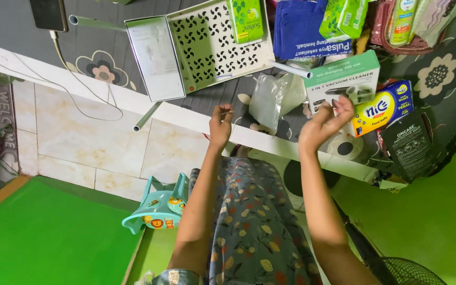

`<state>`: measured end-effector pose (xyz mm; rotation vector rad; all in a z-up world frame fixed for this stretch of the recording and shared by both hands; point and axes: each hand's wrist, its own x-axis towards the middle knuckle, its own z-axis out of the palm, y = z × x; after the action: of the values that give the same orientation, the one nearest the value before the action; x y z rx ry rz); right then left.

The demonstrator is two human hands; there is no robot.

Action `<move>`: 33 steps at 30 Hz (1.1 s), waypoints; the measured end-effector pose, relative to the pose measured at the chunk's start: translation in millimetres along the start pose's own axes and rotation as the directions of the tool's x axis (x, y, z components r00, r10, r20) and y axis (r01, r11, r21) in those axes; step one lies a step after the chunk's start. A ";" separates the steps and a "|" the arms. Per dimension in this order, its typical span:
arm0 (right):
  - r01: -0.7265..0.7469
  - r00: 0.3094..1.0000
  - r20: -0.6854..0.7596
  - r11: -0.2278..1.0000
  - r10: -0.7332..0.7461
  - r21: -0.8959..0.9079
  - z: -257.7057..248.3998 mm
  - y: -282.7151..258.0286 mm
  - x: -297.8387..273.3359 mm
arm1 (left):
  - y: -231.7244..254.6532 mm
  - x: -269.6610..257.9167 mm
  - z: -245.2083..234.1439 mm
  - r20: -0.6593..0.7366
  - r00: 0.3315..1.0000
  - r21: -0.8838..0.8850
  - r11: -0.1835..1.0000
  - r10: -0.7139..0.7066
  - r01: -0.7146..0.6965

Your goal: Assembling and organizing a multi-tier plastic storage shelf.

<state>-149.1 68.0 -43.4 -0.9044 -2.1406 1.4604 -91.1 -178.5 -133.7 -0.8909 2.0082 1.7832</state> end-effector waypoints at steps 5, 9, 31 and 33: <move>0.255 0.911 0.310 0.962 -0.272 0.095 97.1 -44.6 -8.4 | 3.1 6.6 -39.7 -0.178 0.984 -0.022 1.000 -0.020 0.016; 0.386 0.899 0.289 0.907 -0.328 -0.171 148.1 -88.0 -15.3 | -7.7 16.9 -75.9 -0.300 0.949 -0.129 0.990 -0.100 0.064; -0.003 0.871 0.449 0.917 0.197 -0.398 265.4 65.9 20.6 | 124.1 82.5 -241.0 -0.087 0.988 -0.237 0.966 -0.129 0.105; -0.318 0.769 0.532 0.934 0.355 -0.163 256.5 28.3 5.1 | 120.0 96.1 -230.8 0.054 0.987 -0.191 0.969 -0.149 0.157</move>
<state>-308.4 -93.4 -166.7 -1.0226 -2.5373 2.0551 -200.4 -421.9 -57.9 -1.0293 1.7119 1.9163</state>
